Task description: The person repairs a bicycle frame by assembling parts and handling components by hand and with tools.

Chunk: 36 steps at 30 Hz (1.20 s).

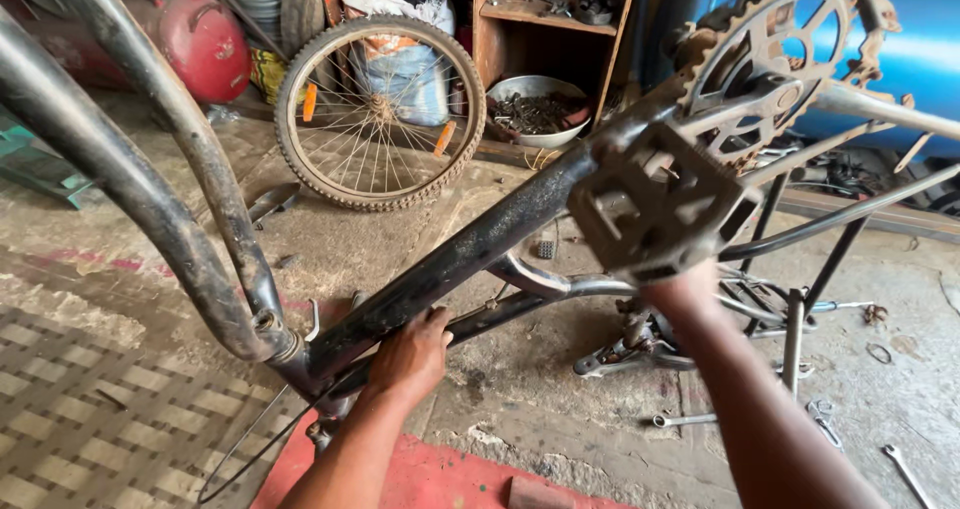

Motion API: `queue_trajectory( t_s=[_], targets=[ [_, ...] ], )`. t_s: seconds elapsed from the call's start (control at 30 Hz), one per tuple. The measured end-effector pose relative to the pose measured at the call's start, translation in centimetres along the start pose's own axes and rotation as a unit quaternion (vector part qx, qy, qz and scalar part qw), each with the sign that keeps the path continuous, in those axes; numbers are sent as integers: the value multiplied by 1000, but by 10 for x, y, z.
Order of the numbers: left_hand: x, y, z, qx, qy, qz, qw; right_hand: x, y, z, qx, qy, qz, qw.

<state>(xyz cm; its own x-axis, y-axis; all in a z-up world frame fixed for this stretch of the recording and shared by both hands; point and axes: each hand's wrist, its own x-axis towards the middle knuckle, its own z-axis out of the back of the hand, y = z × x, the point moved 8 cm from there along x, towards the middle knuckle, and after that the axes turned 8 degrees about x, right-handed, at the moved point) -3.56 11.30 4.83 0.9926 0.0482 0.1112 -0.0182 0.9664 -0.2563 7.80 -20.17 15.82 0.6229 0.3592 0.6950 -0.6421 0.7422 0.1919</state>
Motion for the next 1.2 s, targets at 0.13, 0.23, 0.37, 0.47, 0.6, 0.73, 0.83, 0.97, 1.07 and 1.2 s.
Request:
queue_trajectory(
  t_s=[0.13,0.23,0.37,0.47,0.6,0.73,0.83,0.97,1.07,1.2],
  targets=[
    [-8,-4,10,-18,-23,-11,1000,6,129,57,33,-46,114,992],
    [-11,-11,17,47,-23,-33,998,30,120,73,-69,208,-46,975],
    [-13,-4,13,9,11,-2,1000,33,104,121,-60,260,-93,959],
    [-16,1,7,19,-41,-51,998,24,113,129,-90,320,-104,937],
    [-11,9,-1,50,-65,-67,994,36,94,170,-255,338,-206,882],
    [-15,22,-12,-20,12,33,999,53,95,201,-245,159,-129,948],
    [-29,8,8,70,-128,-102,984,40,62,154,-195,221,-240,925],
    [-32,22,-2,102,-54,-67,991,2,14,56,-19,274,-274,921],
    [-31,25,2,84,-39,-51,994,-47,-10,-7,26,347,-328,878],
    [-30,39,-4,-14,69,66,995,-79,-20,-33,302,155,-516,786]
  ],
)
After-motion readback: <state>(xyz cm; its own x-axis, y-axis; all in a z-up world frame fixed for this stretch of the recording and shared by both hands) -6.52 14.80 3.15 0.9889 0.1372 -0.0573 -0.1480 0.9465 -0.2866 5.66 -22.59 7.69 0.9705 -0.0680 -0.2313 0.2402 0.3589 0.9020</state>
